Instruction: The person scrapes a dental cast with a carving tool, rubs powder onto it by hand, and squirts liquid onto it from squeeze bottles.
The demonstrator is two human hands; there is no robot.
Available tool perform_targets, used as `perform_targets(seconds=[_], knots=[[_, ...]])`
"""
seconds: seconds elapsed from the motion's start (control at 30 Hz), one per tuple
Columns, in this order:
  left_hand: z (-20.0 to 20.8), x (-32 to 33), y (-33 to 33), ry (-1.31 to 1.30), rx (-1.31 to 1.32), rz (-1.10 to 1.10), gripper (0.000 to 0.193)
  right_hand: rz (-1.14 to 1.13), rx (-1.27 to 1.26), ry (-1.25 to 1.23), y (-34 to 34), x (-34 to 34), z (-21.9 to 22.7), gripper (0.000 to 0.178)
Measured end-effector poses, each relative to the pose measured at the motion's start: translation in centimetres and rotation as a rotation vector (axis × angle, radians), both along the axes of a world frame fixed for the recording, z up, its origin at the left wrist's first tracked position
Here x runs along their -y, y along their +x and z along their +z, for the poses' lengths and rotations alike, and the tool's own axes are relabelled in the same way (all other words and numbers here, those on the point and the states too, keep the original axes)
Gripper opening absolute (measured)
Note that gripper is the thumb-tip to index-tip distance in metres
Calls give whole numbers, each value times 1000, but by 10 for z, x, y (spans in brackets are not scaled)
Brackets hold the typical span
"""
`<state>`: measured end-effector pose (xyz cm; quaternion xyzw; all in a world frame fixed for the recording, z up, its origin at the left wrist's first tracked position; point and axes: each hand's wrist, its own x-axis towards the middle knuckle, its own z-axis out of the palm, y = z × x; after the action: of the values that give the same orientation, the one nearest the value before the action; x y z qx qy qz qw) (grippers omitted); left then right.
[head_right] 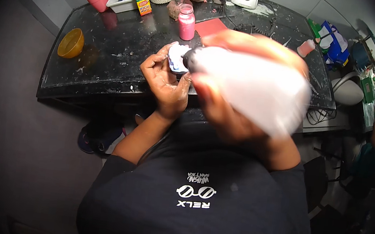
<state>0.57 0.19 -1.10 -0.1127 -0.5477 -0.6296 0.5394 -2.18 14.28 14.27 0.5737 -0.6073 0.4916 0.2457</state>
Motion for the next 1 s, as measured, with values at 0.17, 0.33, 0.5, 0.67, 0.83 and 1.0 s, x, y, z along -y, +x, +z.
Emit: perform_targets(seconds=[0.17, 0.33, 0.5, 0.67, 0.83, 1.0], knots=[[2, -2, 0, 29, -23, -39, 69, -72, -505, 51, -22, 2, -3, 55], [2, -1, 1, 23, 30, -21, 70, -274, -535, 224, -11, -13, 2, 59], [2, -1, 2, -6, 38, 19, 70, 141, 48, -230, -1, -15, -15, 55], [3, 1, 0, 18, 28, 21, 72, -7, -85, -36, -10, -15, -11, 50], [2, -1, 1, 4, 52, 49, 72, -219, -340, -13, -20, -2, -11, 43], [-1, 0, -4, -16, 48, 67, 72, -71, -101, -179, -19, -3, -17, 51]])
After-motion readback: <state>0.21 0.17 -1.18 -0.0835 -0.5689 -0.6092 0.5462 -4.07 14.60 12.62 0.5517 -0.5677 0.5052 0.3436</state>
